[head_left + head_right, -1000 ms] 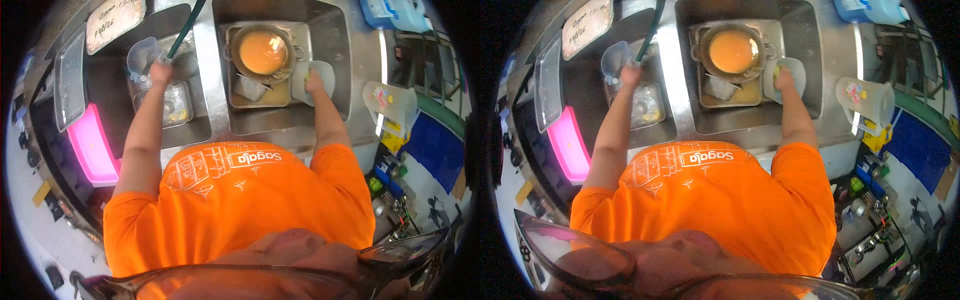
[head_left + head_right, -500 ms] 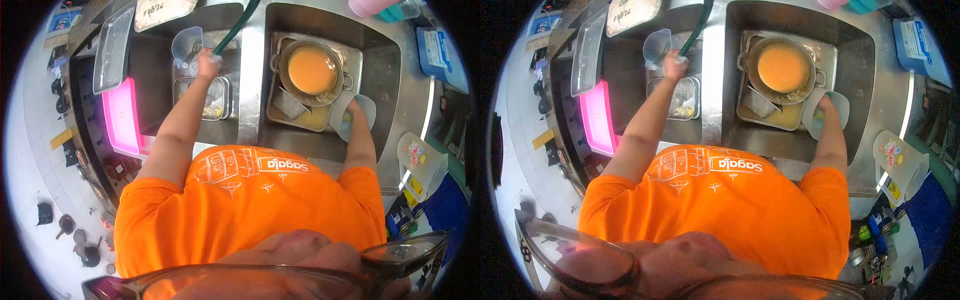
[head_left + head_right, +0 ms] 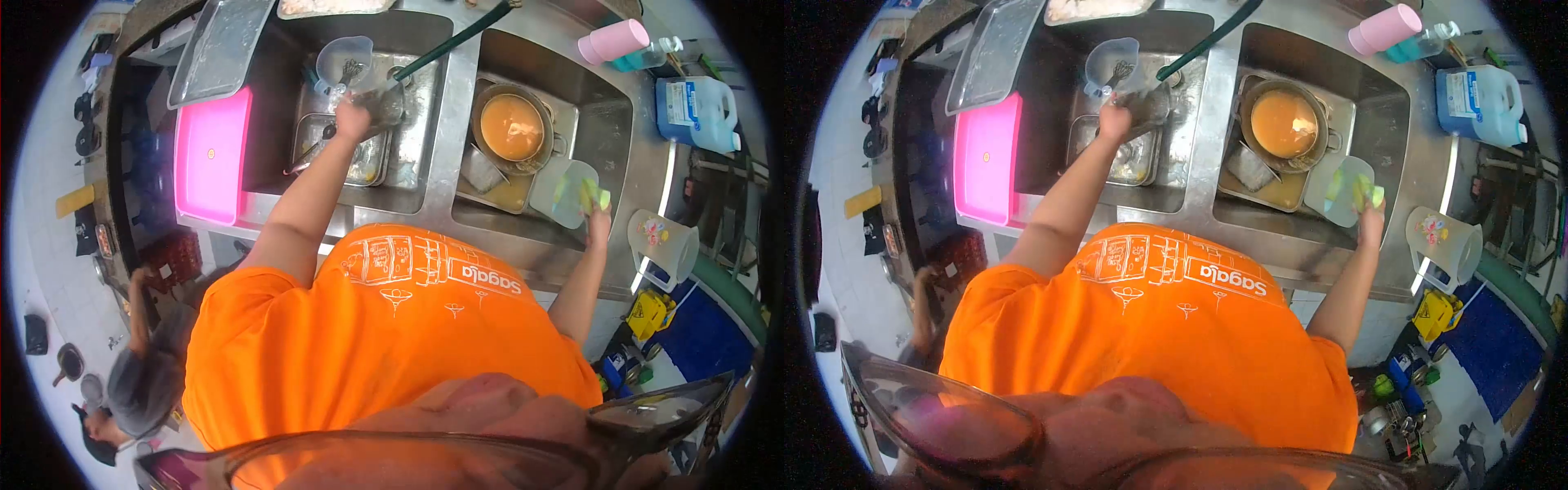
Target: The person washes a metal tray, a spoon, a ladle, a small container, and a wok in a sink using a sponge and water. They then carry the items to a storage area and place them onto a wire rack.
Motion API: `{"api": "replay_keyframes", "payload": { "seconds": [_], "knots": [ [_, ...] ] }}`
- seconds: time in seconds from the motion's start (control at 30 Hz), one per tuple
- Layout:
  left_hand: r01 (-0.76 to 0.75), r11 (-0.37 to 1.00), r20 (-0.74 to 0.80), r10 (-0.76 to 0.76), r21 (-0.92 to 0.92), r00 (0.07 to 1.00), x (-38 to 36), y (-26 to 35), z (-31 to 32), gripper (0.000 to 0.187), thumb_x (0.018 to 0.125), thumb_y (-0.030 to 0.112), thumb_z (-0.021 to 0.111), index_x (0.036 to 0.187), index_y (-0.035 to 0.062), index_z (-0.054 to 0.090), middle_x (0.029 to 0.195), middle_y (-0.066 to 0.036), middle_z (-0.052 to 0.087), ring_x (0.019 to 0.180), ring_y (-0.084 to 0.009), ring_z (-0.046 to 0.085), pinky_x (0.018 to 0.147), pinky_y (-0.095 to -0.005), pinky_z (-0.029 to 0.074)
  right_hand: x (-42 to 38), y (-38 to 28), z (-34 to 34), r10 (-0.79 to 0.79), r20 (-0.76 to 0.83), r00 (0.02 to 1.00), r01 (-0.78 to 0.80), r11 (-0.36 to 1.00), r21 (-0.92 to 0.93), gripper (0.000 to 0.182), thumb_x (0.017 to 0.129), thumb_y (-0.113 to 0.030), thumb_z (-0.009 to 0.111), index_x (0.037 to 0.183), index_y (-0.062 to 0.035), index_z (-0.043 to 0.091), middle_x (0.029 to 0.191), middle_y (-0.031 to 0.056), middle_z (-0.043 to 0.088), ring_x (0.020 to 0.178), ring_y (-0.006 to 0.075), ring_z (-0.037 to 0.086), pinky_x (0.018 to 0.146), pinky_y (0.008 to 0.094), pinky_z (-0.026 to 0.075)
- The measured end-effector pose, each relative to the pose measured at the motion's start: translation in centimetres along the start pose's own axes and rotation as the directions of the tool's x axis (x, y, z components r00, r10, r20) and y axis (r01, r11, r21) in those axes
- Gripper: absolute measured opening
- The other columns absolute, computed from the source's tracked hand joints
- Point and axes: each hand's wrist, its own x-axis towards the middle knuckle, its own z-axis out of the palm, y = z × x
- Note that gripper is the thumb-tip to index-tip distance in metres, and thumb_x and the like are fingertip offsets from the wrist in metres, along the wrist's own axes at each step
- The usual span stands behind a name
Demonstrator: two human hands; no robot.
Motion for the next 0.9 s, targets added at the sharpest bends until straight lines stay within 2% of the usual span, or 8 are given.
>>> {"api": "replay_keyframes", "payload": {
  "seconds": [0.07,0.3,0.4,0.53,0.6,0.7,0.77,0.9],
  "knots": [
    [-0.276,0.933,0.035,0.275,0.23,0.961,-3.0,4.1,-2.9,0.035,0.065,-0.006,0.05,0.094,0.0041,0.067,0.106,-0.01,0.064,0.12,-0.0328,0.046,0.098,-0.0586,0.032,-2.6,-0.6,-0.4,-0.003,-0.016,1.0,0.004,0.999,0.047,0.039,0.091,-0.015,0.052,0.126,-0.0042,0.041,0.114,0.0104,0.054,0.098,0.0192,0.055,0.07,0.0318,0.05],
    [-0.782,0.578,0.286,0.728,0.233,0.623,-4.9,5.7,-7.8,0.037,0.071,-0.006,0.052,0.1,0.0126,0.067,0.111,0.003,0.061,0.128,-0.0247,0.039,0.105,-0.0643,0.011,-9.1,-2.9,1.8,-0.228,-0.177,0.958,0.231,0.973,0.0,0.043,0.092,-0.02,0.052,0.129,-0.0039,0.037,0.113,0.0106,0.053,0.1,0.0184,0.054,0.075,0.0295,0.048],
    [-0.78,0.575,0.226,0.749,0.248,0.623,-6.0,8.5,-10.8,0.038,0.07,-0.006,0.052,0.1,0.0127,0.067,0.11,0.002,0.061,0.128,-0.0246,0.038,0.103,-0.0665,0.012,-12.6,-5.3,7.5,-0.383,-0.298,0.874,0.4,0.916,-0.005,0.048,0.092,-0.022,0.053,0.132,-0.0015,0.036,0.119,0.0115,0.052,0.104,0.0201,0.051,0.091,0.0337,0.041],
    [-0.484,0.855,-0.016,0.49,-0.187,0.872,-5.3,9.7,-12.0,0.047,0.068,-0.009,0.048,0.105,0.0136,0.066,0.111,-0.004,0.062,0.124,-0.0279,0.043,0.107,-0.044,0.029,-15.9,-6.8,19.9,-0.719,0.092,0.689,0.711,0.695,0.109,0.034,0.089,-0.015,0.051,0.118,0.0026,0.05,0.112,0.018,0.056,0.11,0.0305,0.049,0.098,0.0401,0.035],
    [-0.183,0.872,0.038,0.224,-0.454,0.974,-6.2,11.8,-12.9,0.037,0.076,-0.006,0.047,0.104,0.0082,0.066,0.11,-0.009,0.064,0.122,-0.0265,0.045,0.103,-0.0331,0.034,-21.6,-13.4,24.5,-0.878,0.256,0.405,0.914,0.395,-0.092,0.034,0.076,-0.001,0.048,0.11,0.0009,0.052,0.107,0.0223,0.056,0.105,0.0405,0.049,0.093,0.0423,0.039],
    [0.303,0.613,0.286,-0.128,-0.73,0.949,-8.2,14.1,-14.0,0.025,0.084,0.001,0.048,0.1,0.002,0.067,0.111,-0.011,0.063,0.118,-0.0242,0.049,0.099,-0.0314,0.035,-21.8,-14.4,33.3,-0.838,0.44,0.324,0.946,0.289,-0.146,0.041,0.073,-0.011,0.056,0.112,0.0002,0.048,0.107,0.0233,0.056,0.105,0.0427,0.049,0.089,0.045,0.042],
    [-0.074,0.847,0.13,0.167,-0.527,0.977,-9.2,14.0,-13.8,0.026,0.084,0.002,0.05,0.103,0.0032,0.067,0.114,-0.012,0.061,0.115,-0.0221,0.051,0.097,-0.0298,0.037,-21.9,-14.9,38.2,-0.629,0.554,0.545,0.826,0.517,-0.226,0.04,0.074,-0.017,0.059,0.108,0.0017,0.051,0.107,0.0227,0.058,0.102,0.0418,0.053,0.088,0.0443,0.044],
    [-0.185,0.873,0.078,0.245,-0.452,0.966,-8.5,11.5,-13.5,0.028,0.081,0.001,0.05,0.102,0.0047,0.067,0.107,-0.013,0.064,0.113,-0.0244,0.052,0.097,-0.0311,0.038,-22.3,-15.6,39.8,-0.602,0.756,0.256,0.793,0.579,0.192,0.035,0.075,-0.025,0.064,0.102,-0.0033,0.059,0.103,0.0217,0.061,0.097,0.0389,0.057,0.086,0.0441,0.045]
  ]
}}
